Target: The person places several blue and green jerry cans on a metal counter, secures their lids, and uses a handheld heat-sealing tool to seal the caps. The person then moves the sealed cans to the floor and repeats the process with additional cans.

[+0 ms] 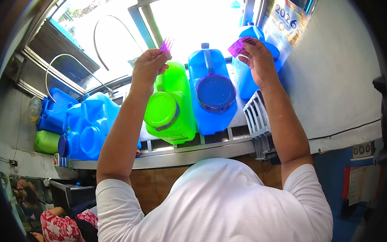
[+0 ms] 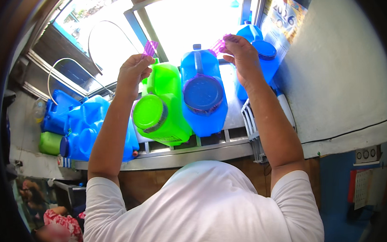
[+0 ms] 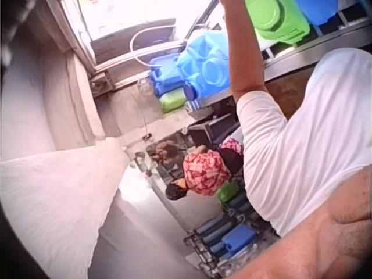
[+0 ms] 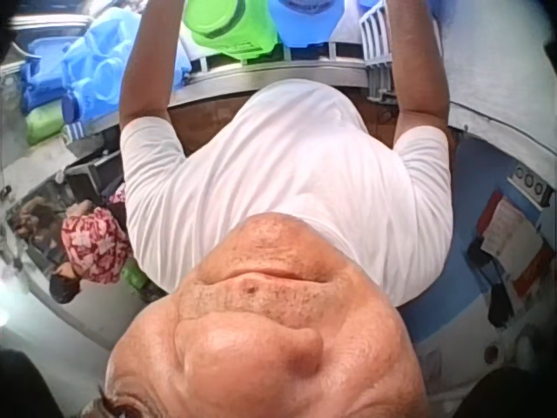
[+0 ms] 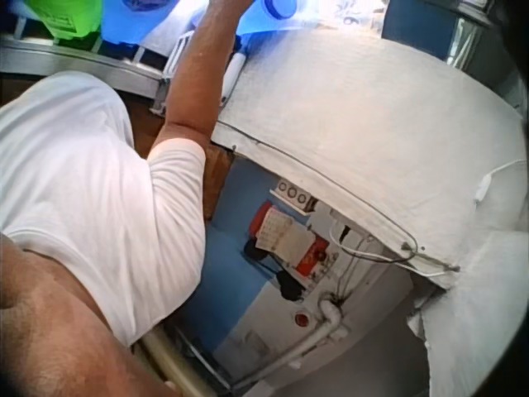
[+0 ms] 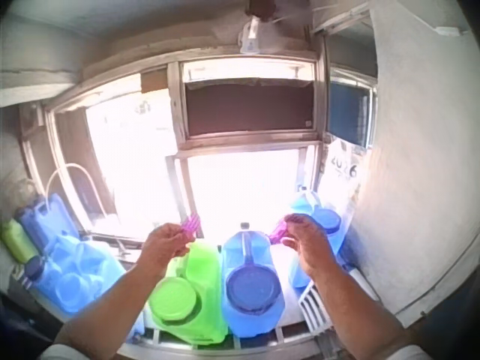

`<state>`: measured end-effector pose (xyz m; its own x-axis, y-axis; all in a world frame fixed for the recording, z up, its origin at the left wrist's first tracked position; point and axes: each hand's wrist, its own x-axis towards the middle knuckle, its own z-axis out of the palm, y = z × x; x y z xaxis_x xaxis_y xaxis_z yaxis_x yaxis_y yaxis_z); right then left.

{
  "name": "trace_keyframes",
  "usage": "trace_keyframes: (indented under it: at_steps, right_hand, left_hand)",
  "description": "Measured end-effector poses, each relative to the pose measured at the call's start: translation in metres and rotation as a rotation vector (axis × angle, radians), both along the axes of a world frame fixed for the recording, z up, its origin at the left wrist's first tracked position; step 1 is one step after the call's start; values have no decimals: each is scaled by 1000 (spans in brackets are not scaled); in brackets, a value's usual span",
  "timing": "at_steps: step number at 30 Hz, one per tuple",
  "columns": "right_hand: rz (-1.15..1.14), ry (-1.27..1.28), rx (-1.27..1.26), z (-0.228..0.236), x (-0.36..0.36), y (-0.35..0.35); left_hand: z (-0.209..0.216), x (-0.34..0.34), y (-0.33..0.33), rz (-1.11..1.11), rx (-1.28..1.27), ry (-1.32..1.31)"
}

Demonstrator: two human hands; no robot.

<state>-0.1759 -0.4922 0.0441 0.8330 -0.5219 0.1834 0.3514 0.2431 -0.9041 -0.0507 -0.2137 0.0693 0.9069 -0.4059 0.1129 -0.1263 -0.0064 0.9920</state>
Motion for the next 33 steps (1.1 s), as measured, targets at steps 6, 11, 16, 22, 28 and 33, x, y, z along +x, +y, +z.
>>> trace_keyframes:
  at_steps: [6, 11, 16, 22, 28, 33]
  right_hand:
    - [-30, 159, -201, -11, 48, -5]
    - [-29, 362, -627, -33, 98, -25]
    - [-193, 433, -1089, -46, 137, -33]
    - [-235, 617, -1294, -46, 165, -38]
    - [-386, 592, -1468, -69, 185, -56]
    - [-260, 731, -1455, -60, 194, -47]
  left_hand:
    - [-29, 72, 22, -25, 51, 41]
    - [-62, 126, 35, -4, 127, 2]
    - [-98, 168, 30, 36, 139, -88]
    - [-120, 201, 27, 69, 276, -157]
    - [-125, 217, 20, 98, 362, -208]
    - [-118, 215, 21, 197, 586, -332]
